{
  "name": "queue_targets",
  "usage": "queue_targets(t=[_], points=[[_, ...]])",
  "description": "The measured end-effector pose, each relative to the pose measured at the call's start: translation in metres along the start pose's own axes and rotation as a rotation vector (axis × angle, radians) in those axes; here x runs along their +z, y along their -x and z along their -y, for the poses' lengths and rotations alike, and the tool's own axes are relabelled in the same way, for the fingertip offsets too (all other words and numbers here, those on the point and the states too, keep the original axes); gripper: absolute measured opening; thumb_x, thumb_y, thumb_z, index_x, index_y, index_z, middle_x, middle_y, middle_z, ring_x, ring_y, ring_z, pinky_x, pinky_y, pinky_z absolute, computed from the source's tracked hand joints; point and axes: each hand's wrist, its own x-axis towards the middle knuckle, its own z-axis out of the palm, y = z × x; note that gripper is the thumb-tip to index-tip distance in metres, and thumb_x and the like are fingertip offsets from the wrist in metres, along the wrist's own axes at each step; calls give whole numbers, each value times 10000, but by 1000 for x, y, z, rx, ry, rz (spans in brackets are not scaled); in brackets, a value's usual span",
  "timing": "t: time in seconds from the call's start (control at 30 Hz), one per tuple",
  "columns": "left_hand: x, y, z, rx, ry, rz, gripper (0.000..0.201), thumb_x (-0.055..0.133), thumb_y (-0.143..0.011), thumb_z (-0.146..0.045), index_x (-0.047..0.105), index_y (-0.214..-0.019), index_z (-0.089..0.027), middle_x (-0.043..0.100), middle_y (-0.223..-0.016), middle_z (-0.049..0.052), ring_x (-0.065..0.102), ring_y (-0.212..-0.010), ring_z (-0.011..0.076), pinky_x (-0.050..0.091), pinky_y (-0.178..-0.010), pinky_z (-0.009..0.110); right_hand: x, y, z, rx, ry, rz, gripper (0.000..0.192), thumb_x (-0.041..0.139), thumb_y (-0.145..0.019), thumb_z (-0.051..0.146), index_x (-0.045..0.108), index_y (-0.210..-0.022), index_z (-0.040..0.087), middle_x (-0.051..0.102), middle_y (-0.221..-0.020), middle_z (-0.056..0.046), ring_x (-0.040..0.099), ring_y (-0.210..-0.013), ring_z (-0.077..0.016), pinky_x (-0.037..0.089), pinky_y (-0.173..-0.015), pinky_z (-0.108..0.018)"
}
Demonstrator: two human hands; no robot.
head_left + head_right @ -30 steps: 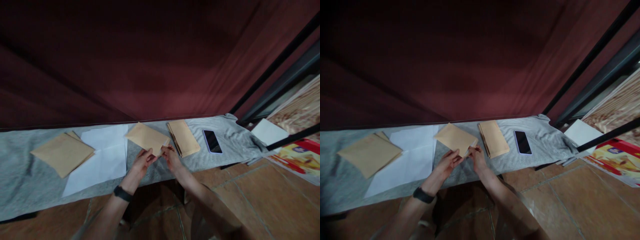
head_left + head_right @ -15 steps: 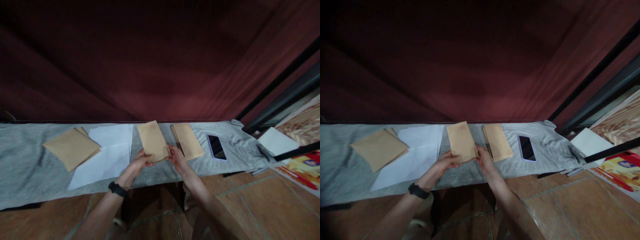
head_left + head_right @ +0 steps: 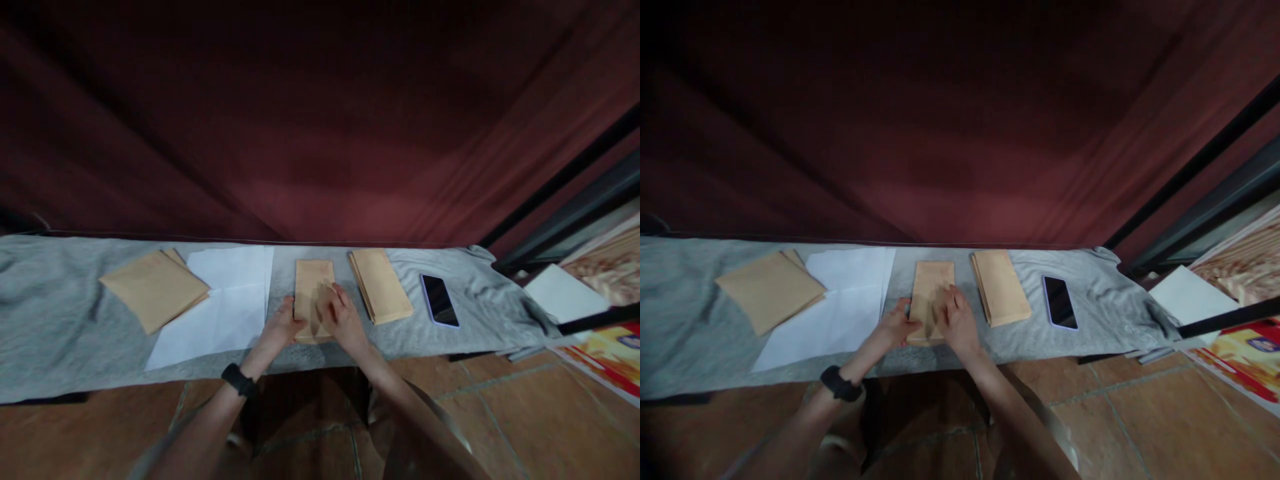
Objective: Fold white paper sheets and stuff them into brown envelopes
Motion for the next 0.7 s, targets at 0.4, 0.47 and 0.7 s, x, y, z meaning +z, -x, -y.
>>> queue_targets(t=[0.4, 0.47, 0.7], points=[[21, -17, -13, 615, -206, -252, 434, 393, -981, -262, 566, -1365, -156, 511, -1511, 143, 395, -1456, 268, 282, -1222, 460, 19, 13, 9, -2, 79, 167, 571, 460, -991, 304, 405, -1528, 117, 313, -1614, -165, 299, -1506, -306, 226, -1232, -542], [31, -31, -14, 624, -204, -242, 485, 379, -989, -292, 505, -1439, -161, 459, -1559, 127, 319, -1501, 256, 230, -1243, 475, 19, 12, 10, 0, 61, 179, 572, 472, -975, 270, 418, -1517, 94, 335, -1602, -179, 299, -1506, -307, 215, -1239, -539], [29, -107, -39, 671, -346, -106, 536, 347, -986, -318, 468, -1490, -178, 415, -1593, 99, 283, -1518, 225, 148, -1260, 449, 24, 12, 6, 2, 66, 147, 549, 472, -994, 338, 455, -1493, 110, 410, -1565, -181, 338, -1490, -295, 225, -1240, -517]])
